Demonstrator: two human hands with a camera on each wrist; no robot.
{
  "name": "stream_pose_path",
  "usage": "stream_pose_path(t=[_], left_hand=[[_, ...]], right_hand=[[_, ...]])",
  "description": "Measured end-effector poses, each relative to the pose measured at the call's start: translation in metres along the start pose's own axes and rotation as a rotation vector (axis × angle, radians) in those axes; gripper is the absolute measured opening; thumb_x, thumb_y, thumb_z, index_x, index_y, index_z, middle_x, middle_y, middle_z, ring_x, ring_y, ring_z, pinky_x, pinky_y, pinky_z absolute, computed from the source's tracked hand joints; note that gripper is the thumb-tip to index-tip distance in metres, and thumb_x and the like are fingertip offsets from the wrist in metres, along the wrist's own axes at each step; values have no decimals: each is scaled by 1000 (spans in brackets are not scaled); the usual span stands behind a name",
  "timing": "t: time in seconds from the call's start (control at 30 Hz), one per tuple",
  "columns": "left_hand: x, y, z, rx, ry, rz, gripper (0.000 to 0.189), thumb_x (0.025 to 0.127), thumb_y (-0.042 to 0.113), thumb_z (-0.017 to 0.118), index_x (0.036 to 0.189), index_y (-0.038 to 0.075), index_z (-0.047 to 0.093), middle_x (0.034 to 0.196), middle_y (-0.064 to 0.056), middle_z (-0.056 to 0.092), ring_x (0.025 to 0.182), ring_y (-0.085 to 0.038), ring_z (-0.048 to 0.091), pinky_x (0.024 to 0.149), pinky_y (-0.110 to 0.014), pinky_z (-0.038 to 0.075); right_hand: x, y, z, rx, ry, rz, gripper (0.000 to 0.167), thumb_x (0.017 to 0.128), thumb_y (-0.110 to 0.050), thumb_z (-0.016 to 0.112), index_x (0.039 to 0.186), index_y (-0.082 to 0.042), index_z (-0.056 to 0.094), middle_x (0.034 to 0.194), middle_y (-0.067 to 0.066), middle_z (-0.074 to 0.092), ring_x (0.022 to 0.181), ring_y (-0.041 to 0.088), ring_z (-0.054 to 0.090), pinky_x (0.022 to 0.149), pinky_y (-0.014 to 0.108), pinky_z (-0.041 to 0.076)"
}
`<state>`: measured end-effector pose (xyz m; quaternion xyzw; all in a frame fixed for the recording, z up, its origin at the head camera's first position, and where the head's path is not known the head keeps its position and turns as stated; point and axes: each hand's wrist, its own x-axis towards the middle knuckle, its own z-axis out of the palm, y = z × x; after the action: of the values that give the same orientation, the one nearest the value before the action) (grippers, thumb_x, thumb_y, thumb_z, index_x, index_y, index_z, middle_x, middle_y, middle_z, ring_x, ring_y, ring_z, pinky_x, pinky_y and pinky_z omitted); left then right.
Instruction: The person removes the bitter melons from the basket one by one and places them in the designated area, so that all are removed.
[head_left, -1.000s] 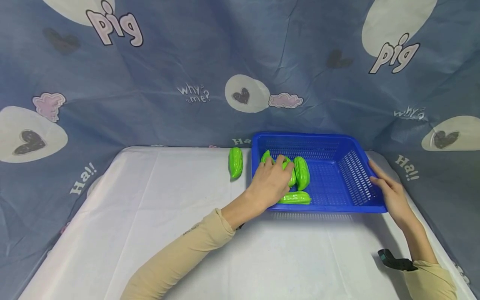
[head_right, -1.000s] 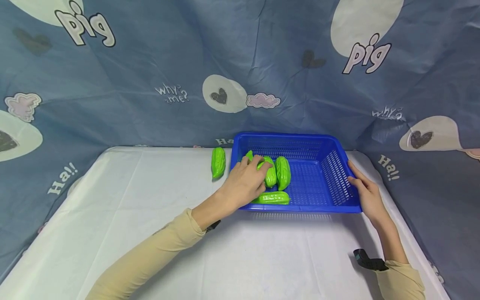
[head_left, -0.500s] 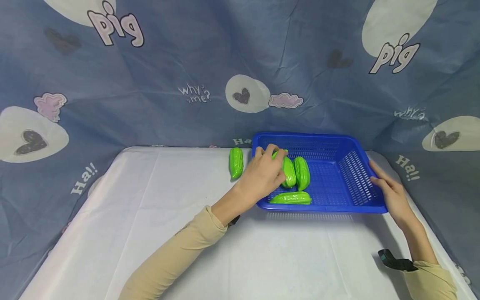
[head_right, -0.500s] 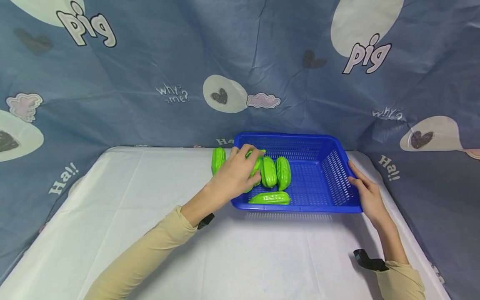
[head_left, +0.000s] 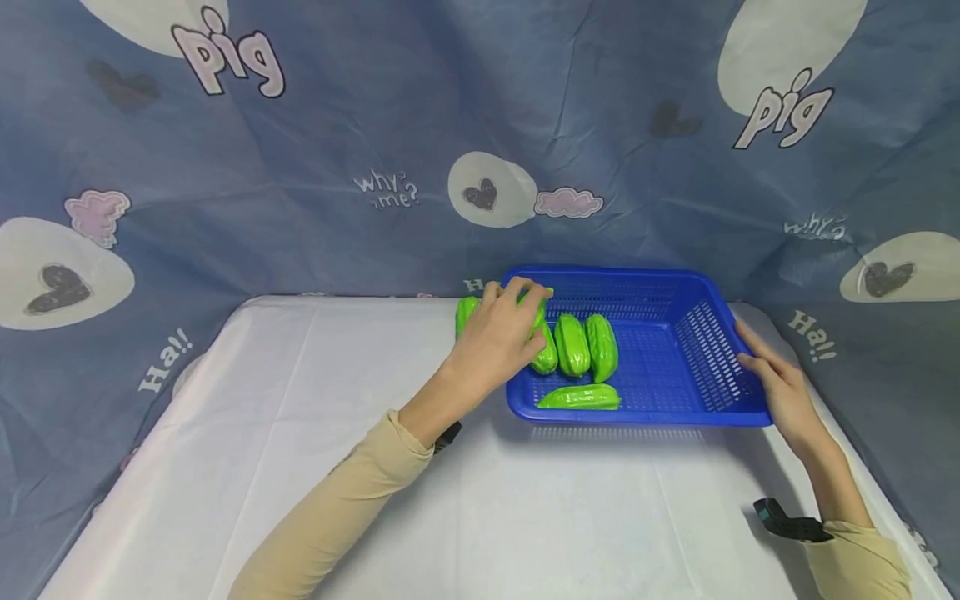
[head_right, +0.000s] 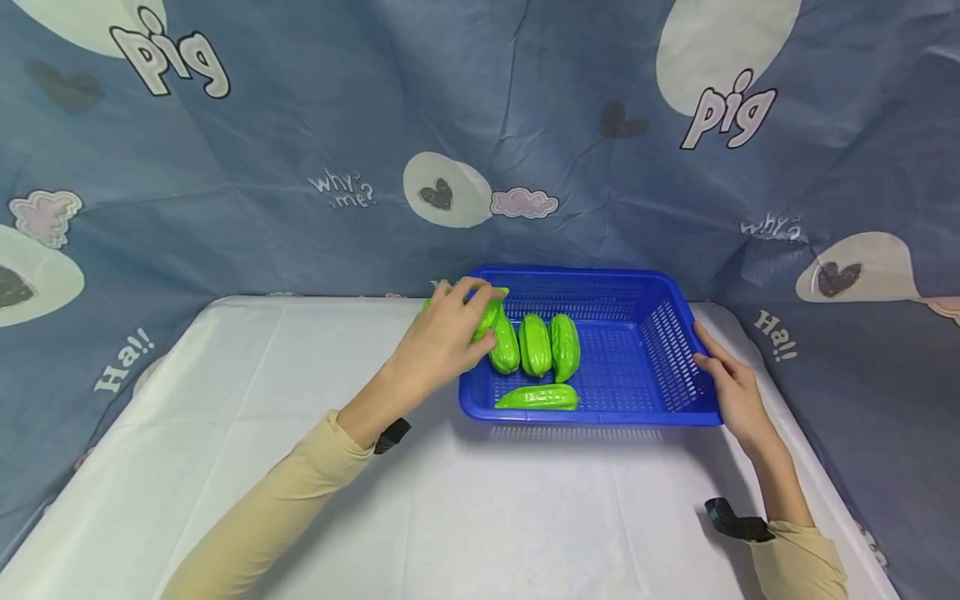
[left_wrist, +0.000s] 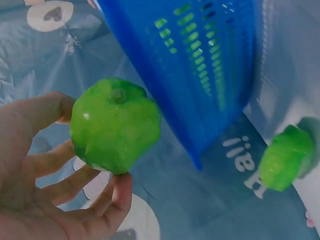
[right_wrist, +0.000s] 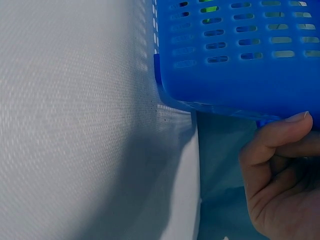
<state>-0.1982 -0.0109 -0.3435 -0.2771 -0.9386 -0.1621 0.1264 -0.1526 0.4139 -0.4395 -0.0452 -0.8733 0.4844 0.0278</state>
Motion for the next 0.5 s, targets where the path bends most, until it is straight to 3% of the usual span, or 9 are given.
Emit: stream_pose_path(t=[0.3,0.5], left_hand=[[-12,-33,-3,-21,45,-52,46,100,14,74,145,10,65,147,-16,64,117,-43,63,91,-47,62],[-24,-62,-9,-79,37,-149,47,100,15,72,145,10,65,148,-17,63,119,-44,62,88,-50,62]], right_hand=[[1,1,0,0,-3,-7,54,117,-42,40,169,-41,26,180,-10,18,150,-10,25,125,19,18],[1,2,0,2,-11,-1,55,117,-42,40,169,-40,24,180,-8,16,151,-10,25,120,12,21]])
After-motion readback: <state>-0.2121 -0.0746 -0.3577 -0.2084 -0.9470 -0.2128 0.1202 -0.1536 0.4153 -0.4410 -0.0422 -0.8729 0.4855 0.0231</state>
